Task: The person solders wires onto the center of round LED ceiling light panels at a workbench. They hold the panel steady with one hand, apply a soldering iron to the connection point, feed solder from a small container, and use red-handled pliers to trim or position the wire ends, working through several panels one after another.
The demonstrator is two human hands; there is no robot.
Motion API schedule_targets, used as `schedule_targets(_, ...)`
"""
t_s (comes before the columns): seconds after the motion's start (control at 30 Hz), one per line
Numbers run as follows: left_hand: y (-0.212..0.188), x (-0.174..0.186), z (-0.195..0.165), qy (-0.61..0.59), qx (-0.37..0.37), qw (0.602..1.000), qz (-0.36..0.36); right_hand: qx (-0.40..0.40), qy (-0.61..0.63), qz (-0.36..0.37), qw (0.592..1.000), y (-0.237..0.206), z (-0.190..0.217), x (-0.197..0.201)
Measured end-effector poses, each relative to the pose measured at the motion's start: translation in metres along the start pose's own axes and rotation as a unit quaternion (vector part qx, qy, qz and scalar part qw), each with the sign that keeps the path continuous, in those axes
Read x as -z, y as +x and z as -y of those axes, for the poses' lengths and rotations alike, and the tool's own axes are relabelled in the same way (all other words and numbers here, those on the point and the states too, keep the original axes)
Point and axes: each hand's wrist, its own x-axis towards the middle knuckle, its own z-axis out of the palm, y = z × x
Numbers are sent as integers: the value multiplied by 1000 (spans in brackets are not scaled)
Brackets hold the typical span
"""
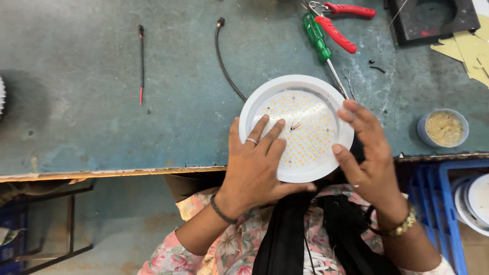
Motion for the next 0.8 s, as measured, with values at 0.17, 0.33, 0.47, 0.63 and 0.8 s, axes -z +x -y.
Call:
schedule_targets(0.17, -6, 16, 12, -57, -11, 998, -30, 15, -30, 19, 999, -1, -14, -6)
schedule_targets(0.33, 12, 19, 35, -54, 2, 997, -57, 7, -11, 21, 1000, 6, -12, -9)
schedule_targets(0.47, 35, 12, 54, -85, -37, 995, 20, 32, 11, 50, 998, 28, -15, -10)
schedule_targets(0.63, 36, 2, 64, -167, -69, 982, 57, 40, -21, 12, 999, 45, -26, -12)
schedule_targets(0.8, 24, -7, 59, -174, -30, 984, 9, -20, 116, -64, 991, 9, -27, -11)
